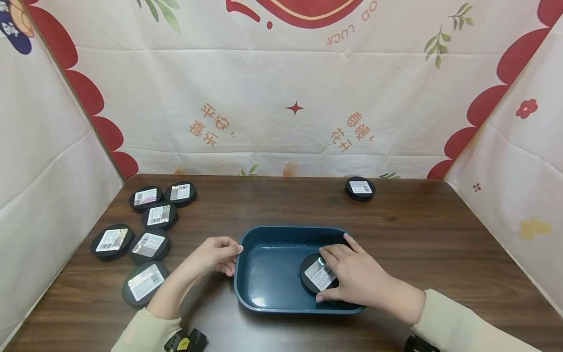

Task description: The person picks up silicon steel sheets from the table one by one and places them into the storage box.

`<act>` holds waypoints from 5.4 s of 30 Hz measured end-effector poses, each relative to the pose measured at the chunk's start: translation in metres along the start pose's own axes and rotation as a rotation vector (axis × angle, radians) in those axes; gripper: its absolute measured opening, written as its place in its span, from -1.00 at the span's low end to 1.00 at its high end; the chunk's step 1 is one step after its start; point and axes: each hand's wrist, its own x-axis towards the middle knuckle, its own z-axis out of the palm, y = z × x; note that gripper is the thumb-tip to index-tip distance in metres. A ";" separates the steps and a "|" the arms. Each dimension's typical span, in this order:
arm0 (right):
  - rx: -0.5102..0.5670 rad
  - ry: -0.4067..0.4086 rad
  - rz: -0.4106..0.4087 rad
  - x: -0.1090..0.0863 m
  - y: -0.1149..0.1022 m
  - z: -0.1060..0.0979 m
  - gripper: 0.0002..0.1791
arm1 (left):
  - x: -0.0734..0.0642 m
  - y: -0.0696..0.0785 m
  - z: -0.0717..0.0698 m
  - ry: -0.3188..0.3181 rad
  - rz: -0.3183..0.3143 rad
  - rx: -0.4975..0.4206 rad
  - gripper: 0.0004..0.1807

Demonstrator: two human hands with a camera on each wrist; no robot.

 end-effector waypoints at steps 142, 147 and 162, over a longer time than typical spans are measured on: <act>0.157 -0.031 0.570 -0.014 0.148 0.012 0.13 | 0.006 -0.003 0.001 -0.008 -0.007 -0.039 -0.78; 0.185 -0.018 0.582 -0.010 0.154 0.015 0.14 | 0.007 -0.003 0.002 -0.012 -0.008 -0.043 -0.78; 0.281 0.018 0.620 0.004 0.169 0.023 0.18 | 0.006 -0.004 -0.001 -0.025 -0.006 -0.048 -0.78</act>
